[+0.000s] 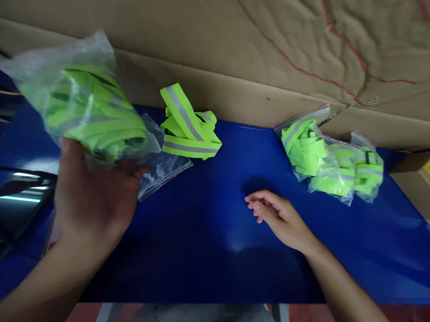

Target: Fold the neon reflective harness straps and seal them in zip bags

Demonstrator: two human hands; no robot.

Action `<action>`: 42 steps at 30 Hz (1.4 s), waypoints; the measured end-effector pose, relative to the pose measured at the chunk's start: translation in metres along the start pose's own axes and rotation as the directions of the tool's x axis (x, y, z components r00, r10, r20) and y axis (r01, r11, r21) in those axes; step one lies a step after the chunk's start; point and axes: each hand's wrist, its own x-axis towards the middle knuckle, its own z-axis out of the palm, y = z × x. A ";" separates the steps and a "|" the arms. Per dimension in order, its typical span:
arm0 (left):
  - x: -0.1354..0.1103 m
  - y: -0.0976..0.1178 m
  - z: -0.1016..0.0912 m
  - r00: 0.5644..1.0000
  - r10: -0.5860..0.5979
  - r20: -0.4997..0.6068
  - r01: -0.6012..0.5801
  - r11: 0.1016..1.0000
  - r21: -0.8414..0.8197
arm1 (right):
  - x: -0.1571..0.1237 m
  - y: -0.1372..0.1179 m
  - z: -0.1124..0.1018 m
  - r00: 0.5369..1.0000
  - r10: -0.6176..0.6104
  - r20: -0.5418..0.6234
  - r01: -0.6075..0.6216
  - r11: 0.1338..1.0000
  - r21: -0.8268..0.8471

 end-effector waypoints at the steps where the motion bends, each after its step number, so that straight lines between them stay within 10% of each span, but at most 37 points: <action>1: 0.002 -0.001 -0.002 0.998 -0.051 -0.026 0.050 0.998 -0.026 | 0.000 0.000 0.000 1.000 0.000 0.002 0.000 1.000 -0.008; 6: -0.013 -0.026 -0.003 1.000 -0.002 0.024 0.003 0.999 -0.040 | -0.001 -0.004 0.002 0.995 -0.100 0.017 0.100 0.994 -0.051; 9: -0.039 -0.040 -0.003 0.964 0.076 0.255 -0.110 0.986 0.126 | -0.005 -0.005 0.006 0.963 -0.258 0.076 0.260 0.966 -0.007; 12: -0.060 -0.046 -0.007 0.771 -0.133 0.622 -0.130 0.924 0.359 | -0.010 0.001 0.013 0.940 -0.320 0.117 0.316 0.947 0.054; 15: -0.071 -0.050 -0.011 0.583 -0.341 0.738 -0.157 0.843 0.514 | -0.009 0.009 0.016 0.978 -0.207 -0.017 0.207 0.974 0.094; 21: -0.074 -0.054 -0.015 0.672 -0.142 0.727 -0.363 0.792 0.490 | 0.009 0.009 0.004 0.939 0.056 -0.341 0.089 0.914 0.396; 27: -0.061 -0.048 -0.014 0.687 0.028 0.726 -0.583 0.616 0.529 | 0.001 -0.003 0.011 0.992 -0.048 -0.116 0.071 0.977 0.202; 33: -0.037 -0.051 -0.003 0.552 0.192 0.812 -0.830 0.032 0.557 | -0.010 -0.003 0.019 0.969 -0.242 -0.052 0.229 0.956 -0.182; 36: -0.024 -0.046 0.014 0.611 0.130 0.781 -0.755 -0.198 0.624 | -0.011 -0.003 0.014 0.922 -0.368 -0.116 0.324 0.902 -0.286; 42: 0.016 -0.053 0.039 0.733 0.207 0.648 -0.657 -0.030 0.753 | -0.011 -0.003 0.005 0.790 -0.569 -0.230 0.443 0.788 -0.427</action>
